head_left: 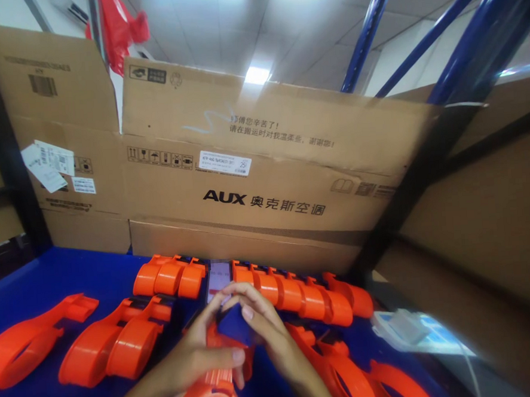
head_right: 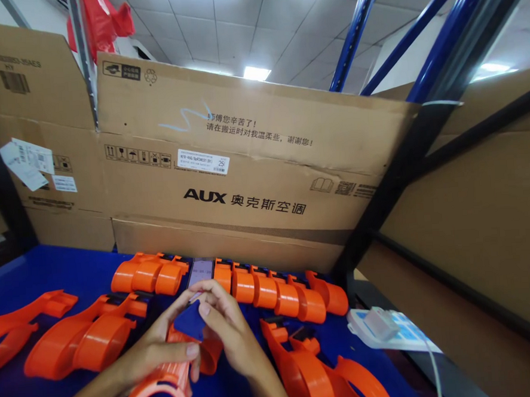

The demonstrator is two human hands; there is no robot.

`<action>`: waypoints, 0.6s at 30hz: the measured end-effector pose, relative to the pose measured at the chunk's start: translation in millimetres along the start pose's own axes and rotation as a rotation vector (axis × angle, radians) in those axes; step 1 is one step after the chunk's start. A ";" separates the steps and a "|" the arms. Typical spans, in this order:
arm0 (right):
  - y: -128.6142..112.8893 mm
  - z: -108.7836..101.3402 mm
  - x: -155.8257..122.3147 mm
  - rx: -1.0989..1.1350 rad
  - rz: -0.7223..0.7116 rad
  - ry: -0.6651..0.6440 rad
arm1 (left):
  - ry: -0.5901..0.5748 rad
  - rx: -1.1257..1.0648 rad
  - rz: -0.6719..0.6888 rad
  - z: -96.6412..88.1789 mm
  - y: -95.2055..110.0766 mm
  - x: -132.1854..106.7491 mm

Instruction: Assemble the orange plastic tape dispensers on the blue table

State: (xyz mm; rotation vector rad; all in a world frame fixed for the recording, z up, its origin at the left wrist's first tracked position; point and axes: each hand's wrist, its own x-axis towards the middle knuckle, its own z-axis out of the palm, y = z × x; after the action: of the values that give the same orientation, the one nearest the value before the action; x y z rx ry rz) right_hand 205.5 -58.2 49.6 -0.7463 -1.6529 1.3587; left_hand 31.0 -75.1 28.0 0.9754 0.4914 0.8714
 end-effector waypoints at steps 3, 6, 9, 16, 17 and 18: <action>-3.0 -1.0 0.0 -0.042 -0.027 -0.002 | -0.003 -0.018 0.002 0.8 -0.7 1.3; -1.2 -1.9 2.0 -0.076 -0.079 0.055 | 0.022 -0.039 0.054 0.1 -1.6 4.5; 4.6 -1.4 4.2 -0.098 -0.096 0.099 | 0.062 -0.002 0.130 0.0 0.6 7.1; 12.6 5.6 6.3 -0.152 -0.116 0.119 | 0.048 0.054 0.184 1.2 2.9 5.3; 12.1 5.5 6.3 -0.160 -0.115 0.115 | 0.050 0.057 0.186 -0.2 2.7 5.6; 11.3 4.7 6.3 -0.180 -0.113 0.116 | 0.060 0.055 0.188 -2.2 2.8 6.2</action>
State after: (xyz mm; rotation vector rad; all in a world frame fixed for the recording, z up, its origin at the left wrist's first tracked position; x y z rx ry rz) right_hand 197.7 -52.4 39.9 -0.8074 -1.7135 1.0786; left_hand 31.8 -68.2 29.4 1.0602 0.4820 1.0627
